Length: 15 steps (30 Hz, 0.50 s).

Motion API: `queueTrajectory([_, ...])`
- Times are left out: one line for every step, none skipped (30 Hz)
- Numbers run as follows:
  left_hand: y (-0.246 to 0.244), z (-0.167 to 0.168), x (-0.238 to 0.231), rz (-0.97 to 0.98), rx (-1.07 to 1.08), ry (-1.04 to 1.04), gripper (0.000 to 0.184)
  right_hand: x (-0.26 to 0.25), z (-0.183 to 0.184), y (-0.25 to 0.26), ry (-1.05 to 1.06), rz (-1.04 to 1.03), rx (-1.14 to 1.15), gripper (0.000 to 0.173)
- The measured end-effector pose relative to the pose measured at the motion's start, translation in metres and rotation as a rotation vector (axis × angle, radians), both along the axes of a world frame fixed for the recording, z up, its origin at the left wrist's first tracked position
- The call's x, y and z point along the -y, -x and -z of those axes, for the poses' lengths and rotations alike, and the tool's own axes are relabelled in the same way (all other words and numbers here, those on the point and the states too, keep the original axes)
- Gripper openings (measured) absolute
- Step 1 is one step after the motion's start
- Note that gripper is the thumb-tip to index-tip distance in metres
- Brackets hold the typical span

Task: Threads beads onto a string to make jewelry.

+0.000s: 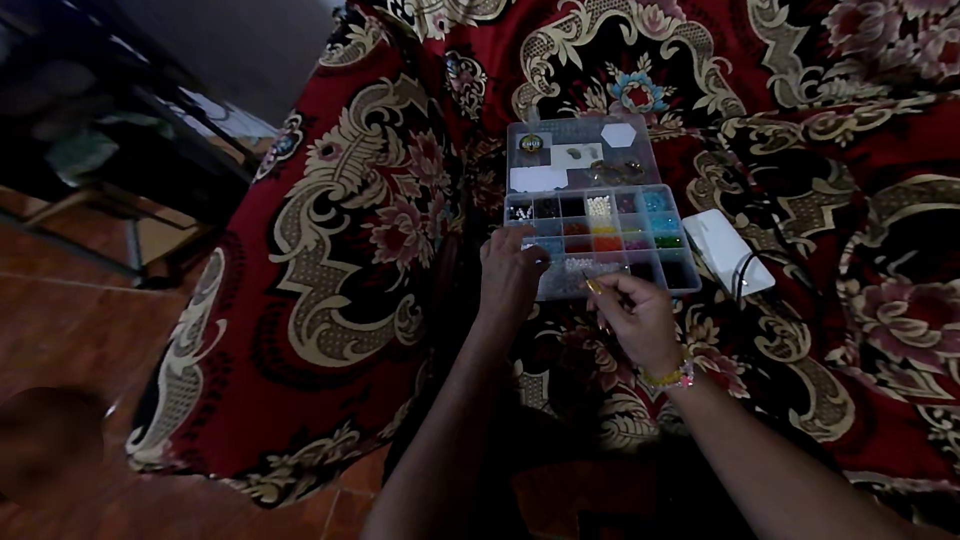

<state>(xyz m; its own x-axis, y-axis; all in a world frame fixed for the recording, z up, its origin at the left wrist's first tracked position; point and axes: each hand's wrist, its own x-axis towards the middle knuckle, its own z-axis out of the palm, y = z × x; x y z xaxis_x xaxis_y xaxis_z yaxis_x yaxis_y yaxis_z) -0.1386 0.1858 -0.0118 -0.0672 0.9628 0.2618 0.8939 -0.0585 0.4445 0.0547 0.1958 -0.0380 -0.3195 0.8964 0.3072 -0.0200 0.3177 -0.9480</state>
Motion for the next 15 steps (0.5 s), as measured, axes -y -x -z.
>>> queueTrajectory([-0.002, 0.002, 0.0, 0.005, -0.002, 0.015, 0.006, 0.0, 0.001, 0.0, -0.015, -0.003, 0.001, 0.017])
queueTrajectory([-0.003, 0.003, -0.001, 0.01, -0.004, 0.03, 0.007, 0.0, 0.002, 0.0, -0.03, -0.006, -0.001, 0.017])
queueTrajectory([-0.004, 0.004, -0.001, 0.012, -0.008, 0.039, 0.007, 0.0, 0.003, 0.0, -0.043, -0.008, -0.006, 0.017])
queueTrajectory([-0.006, 0.006, -0.001, 0.013, -0.016, 0.04, 0.007, 0.0, 0.003, 0.0, -0.051, -0.007, -0.01, 0.017])
queueTrajectory([-0.006, 0.008, -0.002, 0.014, -0.029, 0.038, 0.007, 0.0, 0.003, 0.001, -0.057, -0.006, -0.01, 0.017])
queueTrajectory([-0.007, 0.01, -0.002, 0.013, -0.043, 0.039, 0.007, 0.0, 0.003, 0.0, -0.062, -0.005, -0.006, 0.018])
queueTrajectory([-0.008, 0.011, -0.003, 0.01, -0.057, 0.033, 0.007, 0.0, 0.003, 0.0, -0.066, -0.003, -0.004, 0.018])
queueTrajectory([-0.008, 0.013, -0.003, 0.009, -0.066, 0.027, 0.007, 0.0, 0.003, 0.0, -0.066, -0.001, -0.001, 0.018])
queueTrajectory([-0.009, 0.013, -0.003, 0.008, -0.074, 0.027, 0.007, 0.0, 0.002, 0.0, -0.062, -0.002, 0.003, 0.018])
queueTrajectory([-0.009, 0.014, -0.004, 0.008, -0.084, 0.026, 0.006, 0.0, 0.002, 0.0, -0.058, -0.003, 0.003, 0.019])
queueTrajectory([-0.009, 0.015, -0.004, 0.005, -0.089, 0.028, 0.006, 0.0, 0.002, 0.0, -0.057, -0.004, 0.0, 0.019])
queueTrajectory([-0.01, 0.015, -0.005, 0.0, -0.088, 0.033, 0.006, -0.001, 0.002, 0.0, -0.059, -0.007, -0.009, 0.018])
queueTrajectory([-0.01, 0.015, -0.005, -0.005, -0.085, 0.043, 0.006, -0.001, 0.002, 0.001, -0.059, -0.01, -0.018, 0.018])
queueTrajectory([-0.011, 0.015, -0.005, -0.008, -0.081, 0.049, 0.006, 0.0, 0.002, 0.001, -0.057, -0.014, -0.026, 0.018])
queueTrajectory([-0.011, 0.015, -0.005, -0.01, -0.078, 0.056, 0.006, 0.0, 0.002, 0.001, -0.059, -0.016, -0.029, 0.018])
